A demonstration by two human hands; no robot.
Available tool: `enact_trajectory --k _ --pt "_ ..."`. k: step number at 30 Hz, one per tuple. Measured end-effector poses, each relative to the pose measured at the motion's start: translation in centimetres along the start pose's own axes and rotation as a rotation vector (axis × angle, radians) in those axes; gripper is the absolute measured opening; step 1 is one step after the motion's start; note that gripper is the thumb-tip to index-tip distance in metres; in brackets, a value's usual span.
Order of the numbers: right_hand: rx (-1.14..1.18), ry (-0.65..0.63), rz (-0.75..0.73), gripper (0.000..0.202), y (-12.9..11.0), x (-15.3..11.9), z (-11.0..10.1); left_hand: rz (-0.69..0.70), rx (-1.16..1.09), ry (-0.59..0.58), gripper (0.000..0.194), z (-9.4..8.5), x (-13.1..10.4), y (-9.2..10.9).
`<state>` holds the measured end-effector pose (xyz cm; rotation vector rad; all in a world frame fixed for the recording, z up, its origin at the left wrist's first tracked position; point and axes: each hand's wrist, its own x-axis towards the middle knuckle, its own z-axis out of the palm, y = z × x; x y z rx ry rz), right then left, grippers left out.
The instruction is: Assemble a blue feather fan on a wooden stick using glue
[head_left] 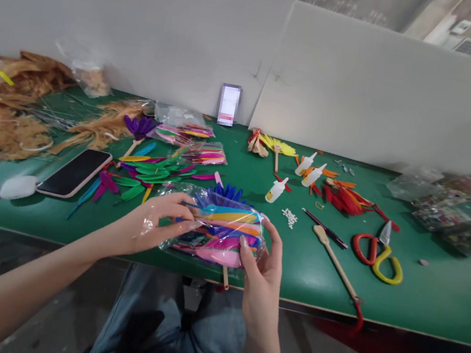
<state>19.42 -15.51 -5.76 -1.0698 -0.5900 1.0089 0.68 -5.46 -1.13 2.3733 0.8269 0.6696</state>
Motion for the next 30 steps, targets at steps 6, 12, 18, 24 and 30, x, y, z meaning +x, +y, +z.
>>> enact_trajectory --k 6,12,18,24,30 --pt "0.032 -0.039 0.029 0.06 -0.5 -0.1 -0.2 -0.144 -0.188 0.069 0.017 -0.3 -0.2 -0.7" --pt "0.079 -0.156 0.03 0.073 -0.8 -0.2 -0.1 -0.286 -0.369 0.105 0.027 -0.8 0.3 0.4" --pt "0.066 -0.159 0.033 0.073 -1.0 -0.2 0.1 -0.384 -0.366 0.18 0.027 -0.7 0.4 0.1" --pt "0.038 -0.148 0.02 0.067 -0.7 -0.3 0.0 -0.366 -0.407 0.145 0.025 -0.9 0.4 0.4" --pt "0.06 -0.022 0.069 0.052 -0.2 -0.1 0.2 -0.258 -0.273 0.074 0.03 -0.8 0.6 0.6"
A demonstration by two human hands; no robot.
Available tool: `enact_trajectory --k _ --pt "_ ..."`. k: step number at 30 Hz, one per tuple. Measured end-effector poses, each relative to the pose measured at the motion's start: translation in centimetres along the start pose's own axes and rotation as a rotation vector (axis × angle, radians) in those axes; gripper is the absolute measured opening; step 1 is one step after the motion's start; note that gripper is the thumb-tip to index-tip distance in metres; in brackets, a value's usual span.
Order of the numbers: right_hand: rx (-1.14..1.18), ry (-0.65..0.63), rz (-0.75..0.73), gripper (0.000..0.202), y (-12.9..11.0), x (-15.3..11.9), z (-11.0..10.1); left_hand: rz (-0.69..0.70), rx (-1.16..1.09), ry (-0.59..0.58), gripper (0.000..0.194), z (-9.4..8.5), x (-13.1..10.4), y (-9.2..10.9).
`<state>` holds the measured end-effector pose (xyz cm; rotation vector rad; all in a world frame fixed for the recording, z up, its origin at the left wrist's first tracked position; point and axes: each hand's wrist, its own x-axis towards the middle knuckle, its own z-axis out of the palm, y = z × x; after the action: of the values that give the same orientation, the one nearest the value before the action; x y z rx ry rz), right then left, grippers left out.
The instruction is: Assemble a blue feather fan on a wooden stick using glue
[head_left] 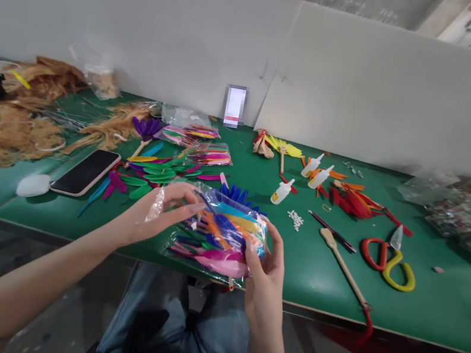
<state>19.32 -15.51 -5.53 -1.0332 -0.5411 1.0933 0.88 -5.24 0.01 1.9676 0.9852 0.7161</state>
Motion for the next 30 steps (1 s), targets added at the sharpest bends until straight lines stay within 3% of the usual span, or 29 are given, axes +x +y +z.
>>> enact_trajectory --k 6,9,17,21,27,30 --pt "0.02 0.06 -0.028 0.051 0.8 0.4 0.0 0.083 0.087 0.041 0.035 0.3 0.2 -0.2" --pt "-0.004 0.061 -0.041 0.052 1.0 0.4 -0.1 0.062 0.144 -0.004 0.036 0.5 0.6 0.3" --pt "-0.117 0.042 -0.113 0.054 1.0 0.3 -0.2 0.099 0.137 0.028 0.027 0.9 1.5 1.0" --pt "-0.139 0.022 -0.139 0.056 1.1 0.3 0.0 0.055 0.052 0.064 0.029 1.3 1.6 1.0" --pt "-0.198 -0.044 -0.167 0.057 1.3 0.2 0.0 -0.125 -0.31 0.05 0.027 2.0 1.9 0.3" --pt "-0.159 -0.052 -0.125 0.057 1.1 0.3 0.0 -0.095 -0.292 0.078 0.027 1.9 2.0 0.0"
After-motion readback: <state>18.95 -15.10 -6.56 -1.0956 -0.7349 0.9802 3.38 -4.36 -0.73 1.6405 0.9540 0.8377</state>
